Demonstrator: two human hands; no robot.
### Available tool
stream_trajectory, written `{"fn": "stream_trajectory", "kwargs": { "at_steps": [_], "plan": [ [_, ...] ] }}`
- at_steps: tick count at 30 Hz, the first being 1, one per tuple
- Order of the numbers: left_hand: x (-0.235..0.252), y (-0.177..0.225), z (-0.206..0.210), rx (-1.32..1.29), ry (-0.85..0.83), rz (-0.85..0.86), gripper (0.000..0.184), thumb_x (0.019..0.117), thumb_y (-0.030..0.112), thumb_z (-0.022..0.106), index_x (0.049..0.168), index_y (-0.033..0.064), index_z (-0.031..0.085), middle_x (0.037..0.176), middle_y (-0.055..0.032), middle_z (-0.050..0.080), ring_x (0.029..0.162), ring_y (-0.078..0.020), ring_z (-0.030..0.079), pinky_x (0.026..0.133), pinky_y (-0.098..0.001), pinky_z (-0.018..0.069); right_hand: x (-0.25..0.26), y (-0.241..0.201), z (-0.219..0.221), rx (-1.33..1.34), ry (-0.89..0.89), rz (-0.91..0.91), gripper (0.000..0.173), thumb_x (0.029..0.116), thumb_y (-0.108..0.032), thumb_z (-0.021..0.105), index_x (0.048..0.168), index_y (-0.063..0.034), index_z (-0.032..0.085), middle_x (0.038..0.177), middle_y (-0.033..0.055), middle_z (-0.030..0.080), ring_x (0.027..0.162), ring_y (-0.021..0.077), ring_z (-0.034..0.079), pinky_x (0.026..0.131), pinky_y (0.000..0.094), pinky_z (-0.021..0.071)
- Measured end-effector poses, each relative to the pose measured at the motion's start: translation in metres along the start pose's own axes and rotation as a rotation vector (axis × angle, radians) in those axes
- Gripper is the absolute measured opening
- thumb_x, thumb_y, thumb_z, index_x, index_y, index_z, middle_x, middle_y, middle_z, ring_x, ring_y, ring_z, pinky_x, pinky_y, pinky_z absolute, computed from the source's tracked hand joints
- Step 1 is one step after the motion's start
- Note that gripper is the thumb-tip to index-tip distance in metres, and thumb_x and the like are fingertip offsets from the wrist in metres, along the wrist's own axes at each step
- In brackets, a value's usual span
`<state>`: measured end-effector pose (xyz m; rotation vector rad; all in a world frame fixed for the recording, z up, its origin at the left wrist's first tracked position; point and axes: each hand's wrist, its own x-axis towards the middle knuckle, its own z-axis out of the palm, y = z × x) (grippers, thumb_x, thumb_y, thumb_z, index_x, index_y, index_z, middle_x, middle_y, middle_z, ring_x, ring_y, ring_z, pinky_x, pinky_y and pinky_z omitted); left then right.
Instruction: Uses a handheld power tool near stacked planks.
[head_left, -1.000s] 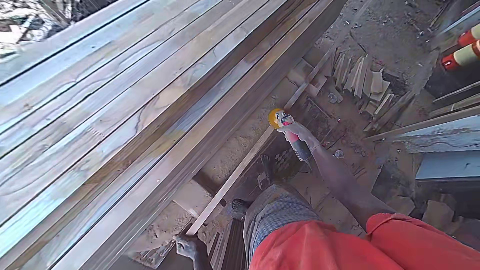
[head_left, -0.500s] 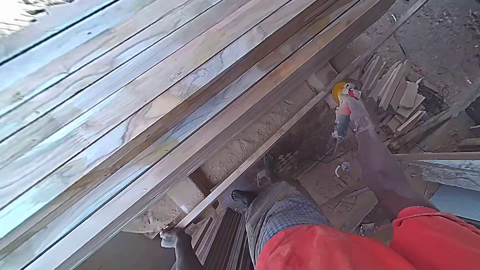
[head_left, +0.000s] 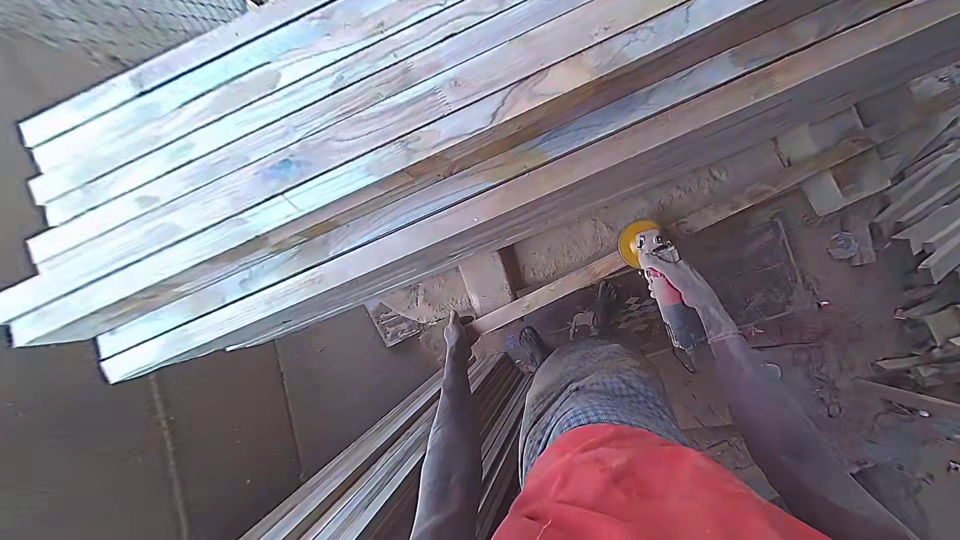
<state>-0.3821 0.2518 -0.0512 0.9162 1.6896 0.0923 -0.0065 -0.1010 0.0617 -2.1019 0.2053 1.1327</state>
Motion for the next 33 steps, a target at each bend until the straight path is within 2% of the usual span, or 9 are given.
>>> {"fn": "stream_trajectory", "kwargs": {
  "at_steps": [4,6,11,17,22,26,29,31,33],
  "plan": [
    [0.014,-0.009,-0.044,-0.323,-0.178,-0.065,0.077,0.1078,0.063,0.016,0.131,0.0042,0.060,0.115,-0.0188,0.070,0.106,-0.0313,0.067,0.090,-0.0543,0.0535,-0.037,-0.009,0.119,-0.166,-0.179,-0.044,0.068,0.0749,-0.071,0.077,0.110,-0.0133,0.070,0.082,0.0063,0.070,0.066,0.0177,0.068,0.064,0.0389,0.0597],
    [0.017,-0.026,-0.074,-0.388,-0.077,-0.055,0.076,0.1088,0.061,0.015,0.134,0.0029,0.057,0.119,-0.0179,0.070,0.110,-0.0293,0.066,0.094,-0.0525,0.0514,-0.047,-0.008,0.173,-0.277,-0.245,-0.069,0.073,0.0719,-0.072,0.079,0.111,-0.0115,0.069,0.084,0.0088,0.070,0.067,0.0199,0.068,0.065,0.0420,0.0602],
    [0.016,-0.064,-0.151,-0.636,0.097,-0.130,0.072,0.1086,0.060,0.018,0.135,0.0050,0.058,0.129,-0.0148,0.066,0.119,-0.0282,0.063,0.096,-0.0538,0.0496,-0.079,-0.024,0.303,-0.629,-0.361,-0.172,0.082,0.0649,-0.083,0.074,0.099,-0.0085,0.070,0.086,0.0116,0.070,0.076,0.0262,0.069,0.073,0.0529,0.0568],
    [0.017,-0.067,-0.151,-0.690,0.027,-0.139,0.076,0.1082,0.061,0.013,0.140,0.0038,0.052,0.133,-0.0174,0.064,0.122,-0.0300,0.062,0.097,-0.0533,0.0511,-0.113,-0.044,0.402,-0.746,-0.446,-0.241,0.091,0.0626,-0.089,0.070,0.099,-0.0062,0.071,0.097,0.0158,0.071,0.093,0.0325,0.070,0.079,0.0587,0.0552],
    [0.016,-0.035,-0.105,-0.632,-0.140,-0.053,0.078,0.1089,0.058,0.008,0.138,-0.0006,0.051,0.128,-0.0214,0.065,0.115,-0.0322,0.065,0.095,-0.0534,0.0524,-0.104,-0.036,0.379,-0.652,-0.358,-0.200,0.089,0.0634,-0.087,0.071,0.101,-0.0063,0.071,0.096,0.0160,0.071,0.089,0.0321,0.070,0.078,0.0588,0.0558],
    [0.012,-0.024,-0.072,-0.411,-0.260,0.163,0.062,0.1133,0.045,0.023,0.122,-0.0019,0.063,0.114,-0.0180,0.071,0.101,-0.0278,0.069,0.087,-0.0480,0.0556,-0.094,-0.022,0.308,-0.440,-0.285,-0.103,0.081,0.0685,-0.078,0.077,0.105,-0.0060,0.069,0.085,0.0122,0.070,0.070,0.0237,0.068,0.068,0.0476,0.0586],
    [0.012,-0.030,-0.056,-0.074,-0.201,0.448,0.052,0.1138,0.031,0.034,0.102,-0.0043,0.071,0.094,-0.0144,0.073,0.086,-0.0196,0.070,0.082,-0.0399,0.0582,-0.093,-0.016,0.253,-0.105,-0.211,-0.049,0.067,0.0799,-0.066,0.077,0.113,-0.0088,0.066,0.082,0.0078,0.068,0.063,0.0175,0.066,0.061,0.0375,0.0588],
    [0.009,-0.028,-0.053,0.218,-0.087,0.614,0.049,0.1123,0.030,0.038,0.099,0.0013,0.076,0.091,-0.0112,0.075,0.088,-0.0185,0.071,0.088,-0.0419,0.0549,-0.087,-0.013,0.216,0.067,-0.127,-0.030,0.067,0.0827,-0.067,0.073,0.120,-0.0120,0.065,0.087,0.0081,0.067,0.066,0.0186,0.064,0.062,0.0393,0.0578],
    [0.004,-0.024,-0.053,0.496,0.021,0.730,0.047,0.1101,0.033,0.042,0.099,0.0021,0.076,0.094,-0.0149,0.075,0.097,-0.0268,0.070,0.096,-0.0501,0.0501,-0.081,-0.005,0.174,0.157,-0.045,0.009,0.072,0.0793,-0.073,0.072,0.123,-0.0157,0.064,0.089,0.0074,0.067,0.067,0.0188,0.065,0.061,0.0396,0.0571]
  ]
}}
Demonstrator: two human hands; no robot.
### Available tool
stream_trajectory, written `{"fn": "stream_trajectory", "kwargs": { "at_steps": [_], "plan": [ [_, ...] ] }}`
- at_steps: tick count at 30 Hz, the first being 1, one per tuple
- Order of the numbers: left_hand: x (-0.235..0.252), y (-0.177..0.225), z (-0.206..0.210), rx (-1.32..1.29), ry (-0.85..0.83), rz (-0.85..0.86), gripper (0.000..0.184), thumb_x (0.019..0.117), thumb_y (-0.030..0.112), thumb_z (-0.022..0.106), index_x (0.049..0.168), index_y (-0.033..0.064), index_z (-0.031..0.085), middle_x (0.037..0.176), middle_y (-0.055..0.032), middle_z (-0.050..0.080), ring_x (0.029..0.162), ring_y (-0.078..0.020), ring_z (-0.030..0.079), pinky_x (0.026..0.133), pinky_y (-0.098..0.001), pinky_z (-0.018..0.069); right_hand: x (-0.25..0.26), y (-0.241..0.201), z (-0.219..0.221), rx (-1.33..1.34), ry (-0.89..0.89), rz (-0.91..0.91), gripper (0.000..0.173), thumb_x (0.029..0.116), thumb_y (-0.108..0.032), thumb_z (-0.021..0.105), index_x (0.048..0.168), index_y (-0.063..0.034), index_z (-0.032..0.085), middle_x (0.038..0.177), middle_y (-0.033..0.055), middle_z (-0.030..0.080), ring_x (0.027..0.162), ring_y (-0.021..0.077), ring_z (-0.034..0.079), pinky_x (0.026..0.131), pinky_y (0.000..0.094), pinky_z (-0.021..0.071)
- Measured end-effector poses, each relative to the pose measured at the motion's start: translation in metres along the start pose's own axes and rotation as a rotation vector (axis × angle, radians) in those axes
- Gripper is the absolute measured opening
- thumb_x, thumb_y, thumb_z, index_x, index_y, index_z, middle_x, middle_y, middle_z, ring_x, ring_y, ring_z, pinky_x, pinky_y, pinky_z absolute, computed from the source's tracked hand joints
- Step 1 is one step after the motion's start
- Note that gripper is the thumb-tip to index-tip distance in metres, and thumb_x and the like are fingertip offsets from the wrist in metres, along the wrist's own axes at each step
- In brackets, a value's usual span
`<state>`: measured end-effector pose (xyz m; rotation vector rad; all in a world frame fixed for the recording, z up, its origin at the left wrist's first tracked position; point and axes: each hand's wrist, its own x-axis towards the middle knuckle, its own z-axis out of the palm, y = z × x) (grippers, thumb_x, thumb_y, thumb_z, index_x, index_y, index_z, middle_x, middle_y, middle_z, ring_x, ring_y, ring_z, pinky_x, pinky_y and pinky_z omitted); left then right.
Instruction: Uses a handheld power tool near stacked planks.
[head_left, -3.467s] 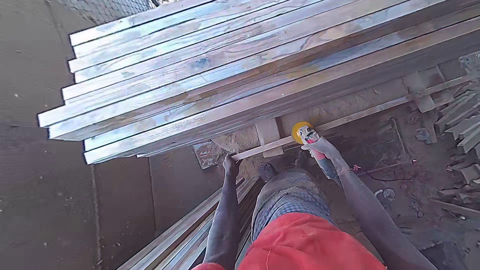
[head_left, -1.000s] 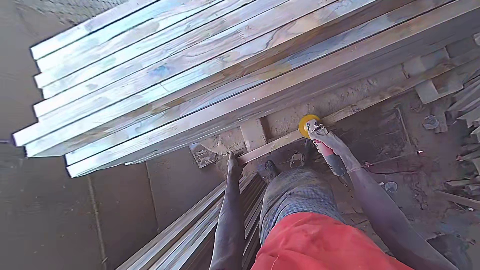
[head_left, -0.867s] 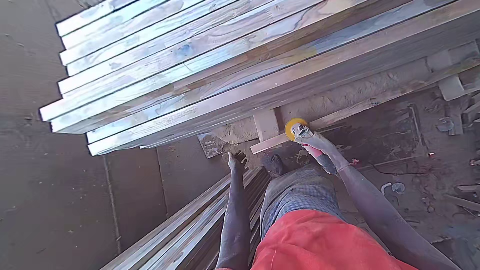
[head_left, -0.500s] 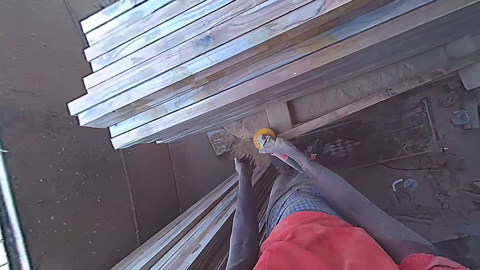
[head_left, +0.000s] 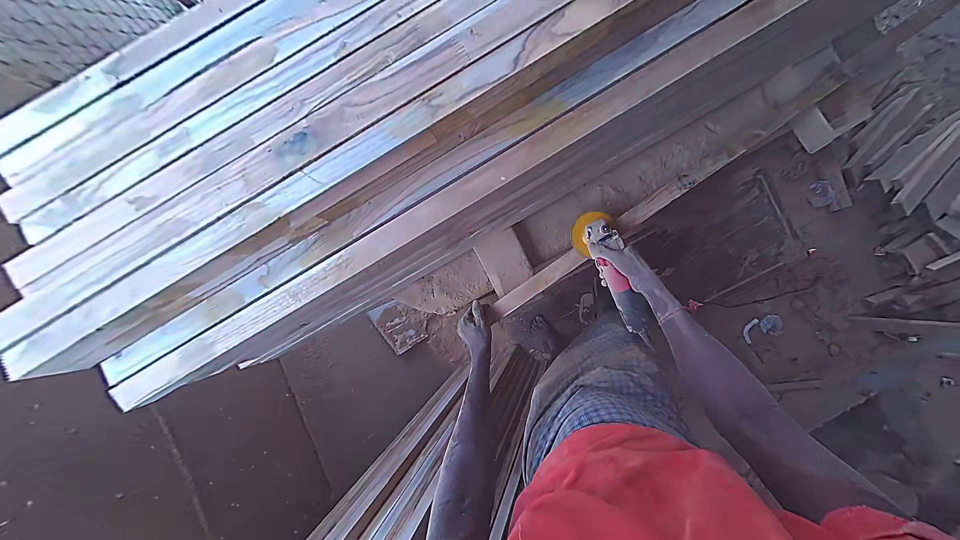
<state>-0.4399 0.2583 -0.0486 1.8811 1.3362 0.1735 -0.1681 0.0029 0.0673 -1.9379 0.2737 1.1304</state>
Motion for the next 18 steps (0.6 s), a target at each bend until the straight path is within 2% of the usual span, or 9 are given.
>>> {"fn": "stream_trajectory", "kwargs": {
  "at_steps": [2,5,7,10,11,13,14,16,18],
  "plan": [
    [0.003,0.009,0.002,0.219,0.013,0.113,0.048,0.1078,0.035,0.045,0.099,0.0009,0.077,0.101,-0.0187,0.075,0.105,-0.0340,0.070,0.102,-0.0561,0.0467,0.010,-0.012,-0.036,0.049,0.069,-0.007,0.070,0.0810,-0.071,0.071,0.121,-0.0147,0.065,0.089,0.0072,0.068,0.067,0.0187,0.066,0.061,0.0390,0.0577],
    [0.004,0.040,0.023,0.431,-0.015,0.171,0.052,0.1068,0.040,0.044,0.094,-0.0008,0.075,0.100,-0.0212,0.074,0.105,-0.0387,0.070,0.100,-0.0591,0.0480,0.023,-0.032,-0.089,0.097,0.135,-0.042,0.064,0.0848,-0.066,0.071,0.120,-0.0134,0.066,0.090,0.0064,0.069,0.070,0.0178,0.067,0.063,0.0378,0.0582],
    [0.004,0.073,0.055,0.441,-0.024,0.223,0.052,0.1060,0.038,0.047,0.087,-0.0028,0.073,0.093,-0.0221,0.073,0.099,-0.0394,0.071,0.094,-0.0574,0.0512,0.037,-0.038,-0.132,0.119,0.165,-0.035,0.064,0.0850,-0.065,0.072,0.124,-0.0135,0.065,0.092,0.0072,0.069,0.072,0.0184,0.067,0.065,0.0385,0.0579],
    [-0.003,0.140,0.118,0.394,-0.071,0.246,0.049,0.1065,0.035,0.048,0.091,-0.0034,0.073,0.095,-0.0227,0.073,0.101,-0.0388,0.070,0.095,-0.0559,0.0511,0.067,-0.049,-0.202,0.158,0.196,-0.041,0.061,0.0866,-0.062,0.072,0.124,-0.0144,0.065,0.093,0.0069,0.068,0.073,0.0179,0.067,0.066,0.0386,0.0585],
    [-0.005,0.163,0.142,0.382,-0.064,0.252,0.048,0.1060,0.035,0.049,0.091,-0.0026,0.074,0.096,-0.0218,0.074,0.101,-0.0377,0.071,0.095,-0.0556,0.0525,0.079,-0.052,-0.226,0.173,0.202,-0.041,0.063,0.0860,-0.063,0.072,0.126,-0.0148,0.065,0.095,0.0081,0.069,0.075,0.0192,0.067,0.068,0.0402,0.0591],
    [-0.007,0.213,0.186,0.426,-0.050,0.226,0.050,0.1055,0.038,0.047,0.083,0.0005,0.072,0.090,-0.0175,0.073,0.098,-0.0340,0.071,0.091,-0.0537,0.0523,0.099,-0.060,-0.273,0.209,0.242,-0.026,0.065,0.0854,-0.065,0.071,0.126,-0.0147,0.065,0.096,0.0090,0.069,0.077,0.0209,0.069,0.068,0.0421,0.0601],
    [-0.010,0.233,0.206,0.470,-0.052,0.188,0.052,0.1062,0.040,0.045,0.083,0.0032,0.072,0.092,-0.0151,0.073,0.100,-0.0317,0.071,0.092,-0.0530,0.0513,0.108,-0.064,-0.297,0.231,0.267,-0.004,0.066,0.0842,-0.066,0.072,0.126,-0.0152,0.065,0.096,0.0088,0.069,0.077,0.0210,0.069,0.068,0.0422,0.0602],
    [-0.014,0.255,0.236,0.554,-0.006,0.138,0.053,0.1057,0.046,0.041,0.085,0.0087,0.073,0.098,-0.0099,0.076,0.107,-0.0276,0.070,0.097,-0.0536,0.0482,0.126,-0.071,-0.345,0.270,0.305,0.014,0.070,0.0817,-0.069,0.072,0.127,-0.0166,0.063,0.096,0.0081,0.068,0.076,0.0211,0.068,0.067,0.0424,0.0601],
    [-0.015,0.256,0.250,0.604,0.050,0.124,0.052,0.1051,0.046,0.039,0.091,0.0115,0.075,0.106,-0.0078,0.077,0.115,-0.0263,0.069,0.100,-0.0548,0.0465,0.141,-0.080,-0.392,0.298,0.362,0.014,0.071,0.0824,-0.070,0.070,0.128,-0.0159,0.063,0.095,0.0089,0.068,0.075,0.0221,0.068,0.067,0.0434,0.0604]
  ]
}}
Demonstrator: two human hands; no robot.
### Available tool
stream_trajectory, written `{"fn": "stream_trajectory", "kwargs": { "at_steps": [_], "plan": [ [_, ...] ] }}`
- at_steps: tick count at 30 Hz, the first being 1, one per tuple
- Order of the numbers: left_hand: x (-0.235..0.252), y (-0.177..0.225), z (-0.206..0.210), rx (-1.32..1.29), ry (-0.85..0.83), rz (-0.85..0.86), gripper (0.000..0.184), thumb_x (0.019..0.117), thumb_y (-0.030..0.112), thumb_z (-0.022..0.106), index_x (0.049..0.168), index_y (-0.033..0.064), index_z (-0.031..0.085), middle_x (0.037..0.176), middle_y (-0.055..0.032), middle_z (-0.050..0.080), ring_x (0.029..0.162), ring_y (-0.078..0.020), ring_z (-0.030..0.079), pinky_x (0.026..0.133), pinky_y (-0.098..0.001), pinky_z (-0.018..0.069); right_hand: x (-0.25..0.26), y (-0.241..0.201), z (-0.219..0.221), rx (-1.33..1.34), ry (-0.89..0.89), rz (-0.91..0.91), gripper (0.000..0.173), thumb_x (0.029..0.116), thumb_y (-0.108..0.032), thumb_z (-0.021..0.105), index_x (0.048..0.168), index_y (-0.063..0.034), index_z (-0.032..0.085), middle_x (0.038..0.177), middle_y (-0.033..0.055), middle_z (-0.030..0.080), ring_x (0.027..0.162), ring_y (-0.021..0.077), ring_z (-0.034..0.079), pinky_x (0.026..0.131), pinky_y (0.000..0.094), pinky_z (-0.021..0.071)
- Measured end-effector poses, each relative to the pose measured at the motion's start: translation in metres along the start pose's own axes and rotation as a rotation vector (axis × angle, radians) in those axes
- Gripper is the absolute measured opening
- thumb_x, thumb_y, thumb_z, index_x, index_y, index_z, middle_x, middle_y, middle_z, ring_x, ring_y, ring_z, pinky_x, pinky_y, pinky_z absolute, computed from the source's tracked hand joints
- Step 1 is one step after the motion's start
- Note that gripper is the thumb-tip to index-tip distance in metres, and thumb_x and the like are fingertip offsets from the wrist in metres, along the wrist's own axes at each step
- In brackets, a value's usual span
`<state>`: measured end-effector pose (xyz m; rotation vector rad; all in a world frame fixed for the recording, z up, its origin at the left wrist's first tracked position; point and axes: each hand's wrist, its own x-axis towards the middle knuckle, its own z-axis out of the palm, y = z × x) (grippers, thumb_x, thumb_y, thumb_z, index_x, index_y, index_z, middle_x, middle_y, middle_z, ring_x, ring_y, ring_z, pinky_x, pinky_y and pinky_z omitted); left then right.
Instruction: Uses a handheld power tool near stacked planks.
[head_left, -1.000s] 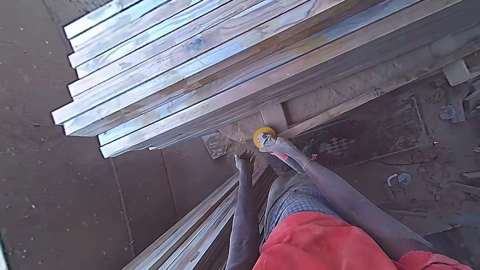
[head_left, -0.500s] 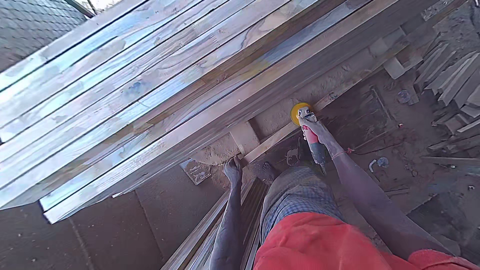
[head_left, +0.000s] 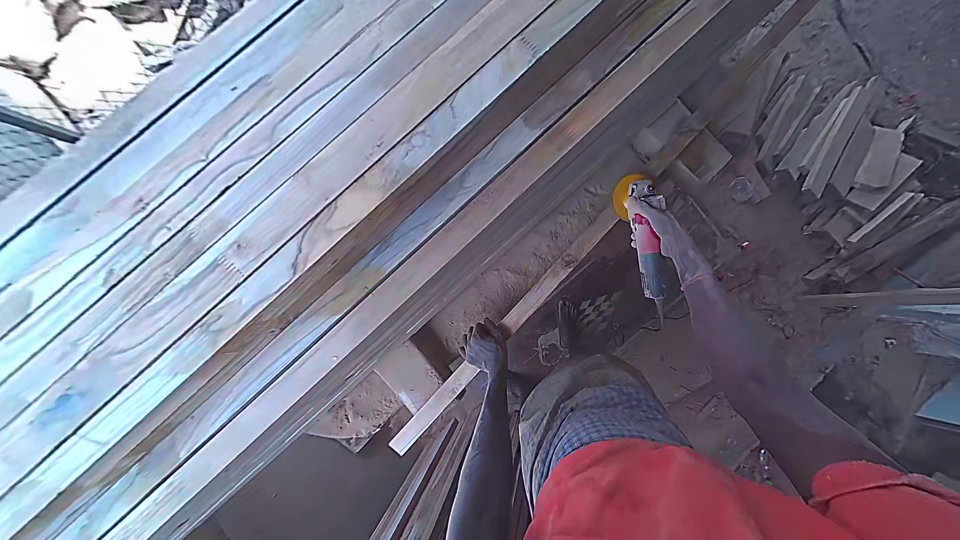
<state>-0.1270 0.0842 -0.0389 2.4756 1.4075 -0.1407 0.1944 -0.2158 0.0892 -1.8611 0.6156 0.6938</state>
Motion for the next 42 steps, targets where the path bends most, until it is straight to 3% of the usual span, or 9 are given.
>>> {"fn": "stream_trajectory", "kwargs": {
  "at_steps": [6,9,16,21,25,29,35,39,42],
  "plan": [
    [0.000,-0.006,0.002,-0.047,0.016,0.064,0.053,0.1071,0.040,0.039,0.093,0.0050,0.075,0.105,-0.0140,0.076,0.113,-0.0308,0.069,0.100,-0.0541,0.0485,0.044,-0.038,-0.074,0.060,0.133,-0.008,0.071,0.0876,-0.069,0.064,0.135,-0.0164,0.058,0.107,0.0103,0.066,0.085,0.0239,0.068,0.073,0.0451,0.0591],
    [0.002,-0.029,-0.010,-0.235,0.061,0.169,0.052,0.1080,0.030,0.040,0.085,-0.0031,0.072,0.089,-0.0199,0.072,0.096,-0.0347,0.070,0.095,-0.0511,0.0509,0.025,-0.026,-0.061,-0.016,0.035,-0.006,0.067,0.0922,-0.069,0.058,0.134,-0.0172,0.059,0.105,0.0084,0.067,0.085,0.0218,0.068,0.073,0.0432,0.0597],
    [-0.004,-0.139,-0.025,-0.042,0.028,-0.147,0.050,0.1096,0.031,0.035,0.116,0.0008,0.074,0.123,-0.0189,0.072,0.125,-0.0352,0.064,0.109,-0.0602,0.0410,-0.069,0.051,0.093,-0.485,-0.421,-0.032,0.068,0.0756,-0.075,0.074,0.109,-0.0153,0.071,0.083,0.0046,0.069,0.067,0.0164,0.066,0.064,0.0389,0.0578],
    [-0.010,-0.194,-0.014,-0.002,0.176,-0.177,0.045,0.1069,0.029,0.039,0.110,0.0017,0.074,0.120,-0.0187,0.071,0.124,-0.0373,0.062,0.106,-0.0591,0.0423,-0.142,0.093,0.222,-1.031,-0.673,-0.259,0.088,0.0663,-0.088,0.068,0.102,-0.0079,0.071,0.098,0.0129,0.070,0.093,0.0292,0.068,0.081,0.0570,0.0533],
    [-0.011,-0.206,-0.015,-0.008,0.163,-0.127,0.044,0.1068,0.028,0.039,0.112,0.0013,0.073,0.123,-0.0188,0.071,0.126,-0.0361,0.062,0.107,-0.0603,0.0415,-0.162,0.106,0.247,-1.071,-0.683,-0.297,0.088,0.0672,-0.088,0.066,0.101,-0.0072,0.069,0.099,0.0142,0.069,0.096,0.0312,0.068,0.080,0.0583,0.0531],
    [-0.014,-0.224,-0.025,0.019,0.119,-0.130,0.047,0.1075,0.030,0.036,0.115,-0.0009,0.071,0.127,-0.0208,0.069,0.128,-0.0390,0.060,0.108,-0.0637,0.0387,-0.132,0.097,0.201,-0.943,-0.589,-0.199,0.082,0.0694,-0.085,0.069,0.102,-0.0092,0.070,0.094,0.0113,0.070,0.087,0.0269,0.068,0.078,0.0553,0.0538],
    [-0.008,-0.215,-0.025,-0.001,0.099,-0.059,0.049,0.1081,0.031,0.039,0.107,-0.0061,0.072,0.119,-0.0278,0.069,0.122,-0.0456,0.061,0.104,-0.0655,0.0423,-0.076,0.048,0.073,-0.300,-0.351,-0.003,0.058,0.0797,-0.071,0.072,0.098,-0.0164,0.070,0.073,-0.0009,0.064,0.059,0.0100,0.061,0.058,0.0303,0.0549],
    [-0.008,-0.108,-0.024,-0.095,0.059,0.078,0.048,0.1089,0.030,0.043,0.105,-0.0074,0.072,0.114,-0.0279,0.070,0.118,-0.0446,0.064,0.104,-0.0613,0.0458,-0.025,-0.011,-0.001,-0.141,-0.215,0.053,0.060,0.0853,-0.070,0.067,0.112,-0.0166,0.069,0.083,0.0024,0.065,0.065,0.0132,0.061,0.061,0.0335,0.0543],
    [-0.008,0.011,-0.008,-0.117,0.074,0.208,0.048,0.1074,0.030,0.043,0.090,-0.0047,0.071,0.098,-0.0241,0.072,0.105,-0.0412,0.069,0.096,-0.0584,0.0499,0.039,-0.035,-0.051,-0.064,-0.194,0.005,0.060,0.0830,-0.071,0.069,0.109,-0.0177,0.069,0.080,0.0023,0.065,0.064,0.0142,0.063,0.058,0.0339,0.0562]
  ]
}}
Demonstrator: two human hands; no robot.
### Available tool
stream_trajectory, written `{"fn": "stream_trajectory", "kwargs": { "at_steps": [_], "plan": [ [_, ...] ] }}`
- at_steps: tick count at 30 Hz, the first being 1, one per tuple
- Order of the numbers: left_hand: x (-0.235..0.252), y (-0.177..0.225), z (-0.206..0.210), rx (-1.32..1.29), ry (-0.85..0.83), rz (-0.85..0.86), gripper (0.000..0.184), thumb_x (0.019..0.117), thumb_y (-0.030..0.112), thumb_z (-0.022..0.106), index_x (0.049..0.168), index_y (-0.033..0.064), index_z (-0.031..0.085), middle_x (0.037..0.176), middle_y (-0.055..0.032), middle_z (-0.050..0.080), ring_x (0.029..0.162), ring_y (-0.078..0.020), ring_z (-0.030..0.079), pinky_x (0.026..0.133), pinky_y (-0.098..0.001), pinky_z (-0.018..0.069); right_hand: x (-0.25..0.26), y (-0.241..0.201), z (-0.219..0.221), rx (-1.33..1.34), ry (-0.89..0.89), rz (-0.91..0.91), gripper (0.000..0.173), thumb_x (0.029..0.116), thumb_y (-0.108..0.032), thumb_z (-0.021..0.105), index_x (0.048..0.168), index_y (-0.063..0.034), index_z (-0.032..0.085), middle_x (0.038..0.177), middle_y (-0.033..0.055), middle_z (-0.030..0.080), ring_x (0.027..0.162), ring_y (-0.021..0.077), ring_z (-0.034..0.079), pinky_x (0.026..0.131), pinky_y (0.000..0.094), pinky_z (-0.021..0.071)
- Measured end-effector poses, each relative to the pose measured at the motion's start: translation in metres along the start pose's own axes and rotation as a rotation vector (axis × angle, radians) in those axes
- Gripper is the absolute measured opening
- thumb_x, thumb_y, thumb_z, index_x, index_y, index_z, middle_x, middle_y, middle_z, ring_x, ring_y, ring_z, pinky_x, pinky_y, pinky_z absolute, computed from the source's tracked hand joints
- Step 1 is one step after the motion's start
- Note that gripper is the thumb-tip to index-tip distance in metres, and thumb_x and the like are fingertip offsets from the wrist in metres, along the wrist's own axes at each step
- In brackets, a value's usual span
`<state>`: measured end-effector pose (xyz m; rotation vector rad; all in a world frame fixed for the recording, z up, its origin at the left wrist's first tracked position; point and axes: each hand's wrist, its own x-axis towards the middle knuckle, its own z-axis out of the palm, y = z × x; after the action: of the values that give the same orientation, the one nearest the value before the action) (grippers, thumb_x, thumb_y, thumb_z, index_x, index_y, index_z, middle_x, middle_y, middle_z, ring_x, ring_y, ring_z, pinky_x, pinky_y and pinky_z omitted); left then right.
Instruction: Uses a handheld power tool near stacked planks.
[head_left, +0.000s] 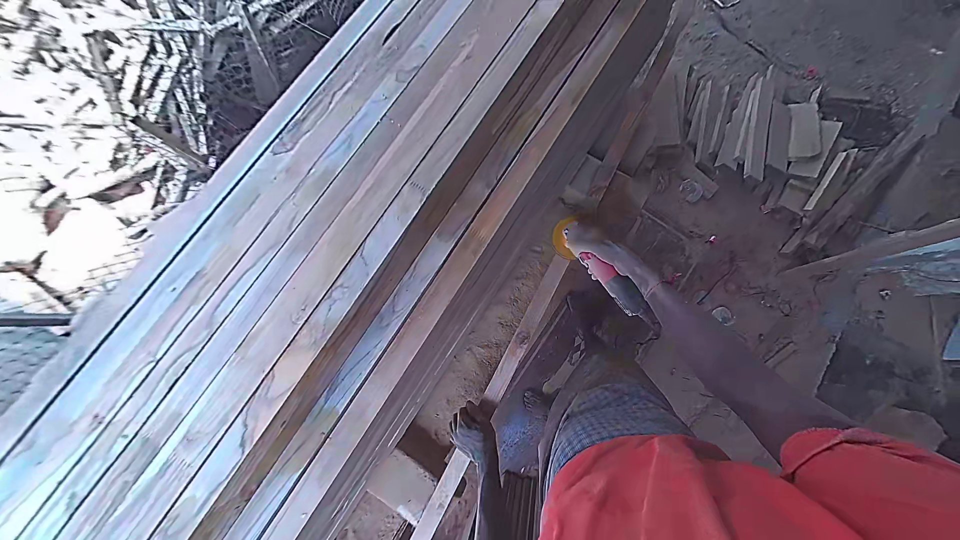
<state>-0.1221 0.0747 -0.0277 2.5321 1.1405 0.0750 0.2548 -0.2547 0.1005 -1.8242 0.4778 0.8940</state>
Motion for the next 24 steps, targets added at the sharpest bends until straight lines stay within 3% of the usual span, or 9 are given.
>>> {"fn": "stream_trajectory", "kwargs": {
  "at_steps": [6,9,11,12,13,14,16,19,24],
  "plan": [
    [0.052,0.219,0.058,-0.011,-0.115,0.115,0.043,0.1078,0.029,0.041,0.104,0.0012,0.074,0.110,-0.0186,0.073,0.113,-0.0344,0.068,0.104,-0.0535,0.0492,0.070,-0.041,-0.096,-0.048,0.003,0.020,0.061,0.0772,-0.074,0.073,0.100,-0.0168,0.070,0.076,0.0019,0.066,0.061,0.0147,0.065,0.055,0.0345,0.0573],
    [0.072,0.315,0.054,0.085,-0.413,-0.011,0.053,0.1107,0.037,0.028,0.127,0.0091,0.070,0.133,-0.0136,0.068,0.130,-0.0307,0.061,0.110,-0.0560,0.0426,0.085,-0.055,-0.118,-0.039,-0.018,0.032,0.056,0.0813,-0.068,0.073,0.099,-0.0154,0.070,0.075,0.0015,0.066,0.060,0.0135,0.064,0.054,0.0329,0.0561],
    [0.076,0.356,0.052,0.144,-0.432,-0.075,0.059,0.1108,0.042,0.025,0.121,0.0095,0.073,0.123,-0.0135,0.073,0.121,-0.0321,0.067,0.103,-0.0588,0.0474,0.091,-0.064,-0.129,-0.035,0.020,0.046,0.056,0.0808,-0.068,0.073,0.100,-0.0160,0.071,0.077,0.0019,0.066,0.061,0.0134,0.064,0.054,0.0329,0.0557],
    [0.089,0.374,0.028,0.185,-0.703,-0.103,0.063,0.1122,0.043,0.016,0.137,0.0096,0.063,0.139,-0.0129,0.065,0.134,-0.0312,0.058,0.109,-0.0562,0.0441,0.095,-0.067,-0.135,-0.031,0.053,0.042,0.057,0.0799,-0.069,0.074,0.100,-0.0158,0.071,0.077,0.0025,0.066,0.060,0.0137,0.064,0.053,0.0333,0.0559],
    [0.089,0.375,0.035,0.181,-0.657,-0.093,0.066,0.1118,0.045,0.016,0.131,0.0083,0.067,0.132,-0.0140,0.069,0.130,-0.0323,0.061,0.106,-0.0562,0.0465,0.093,-0.073,-0.139,-0.041,0.089,0.022,0.057,0.0804,-0.068,0.074,0.103,-0.0159,0.071,0.080,0.0024,0.067,0.063,0.0132,0.064,0.055,0.0338,0.0562],
    [0.080,0.361,0.068,0.168,-0.382,-0.056,0.068,0.1095,0.046,0.021,0.109,0.0086,0.078,0.110,-0.0139,0.077,0.111,-0.0327,0.072,0.095,-0.0571,0.0527,0.091,-0.076,-0.145,-0.060,0.111,0.000,0.058,0.0810,-0.069,0.073,0.108,-0.0174,0.072,0.087,0.0018,0.068,0.070,0.0126,0.064,0.061,0.0350,0.0563],
    [0.082,0.342,0.081,0.147,-0.424,-0.080,0.068,0.1093,0.048,0.020,0.112,0.0107,0.077,0.115,-0.0130,0.076,0.117,-0.0326,0.069,0.101,-0.0586,0.0490,0.091,-0.082,-0.156,-0.053,0.111,0.002,0.060,0.0803,-0.073,0.071,0.111,-0.0207,0.072,0.091,0.0001,0.069,0.076,0.0120,0.064,0.068,0.0362,0.0555],
    [0.080,0.309,0.060,0.165,-0.506,-0.074,0.063,0.1098,0.045,0.021,0.121,0.0113,0.073,0.125,-0.0137,0.072,0.124,-0.0332,0.064,0.105,-0.0593,0.0451,0.094,-0.087,-0.171,0.064,0.094,0.036,0.061,0.0811,-0.074,0.069,0.111,-0.0211,0.070,0.082,0.0018,0.064,0.065,0.0139,0.063,0.058,0.0336,0.0561],
    [0.056,0.142,0.036,0.189,-0.447,-0.038,0.064,0.1098,0.045,0.026,0.115,0.0050,0.075,0.118,-0.0243,0.072,0.118,-0.0430,0.066,0.098,-0.0649,0.0475,0.090,-0.062,-0.191,0.142,0.213,0.045,0.065,0.0827,-0.075,0.065,0.116,-0.0197,0.069,0.088,0.0045,0.067,0.072,0.0178,0.066,0.064,0.0384,0.0584]
  ]
}}
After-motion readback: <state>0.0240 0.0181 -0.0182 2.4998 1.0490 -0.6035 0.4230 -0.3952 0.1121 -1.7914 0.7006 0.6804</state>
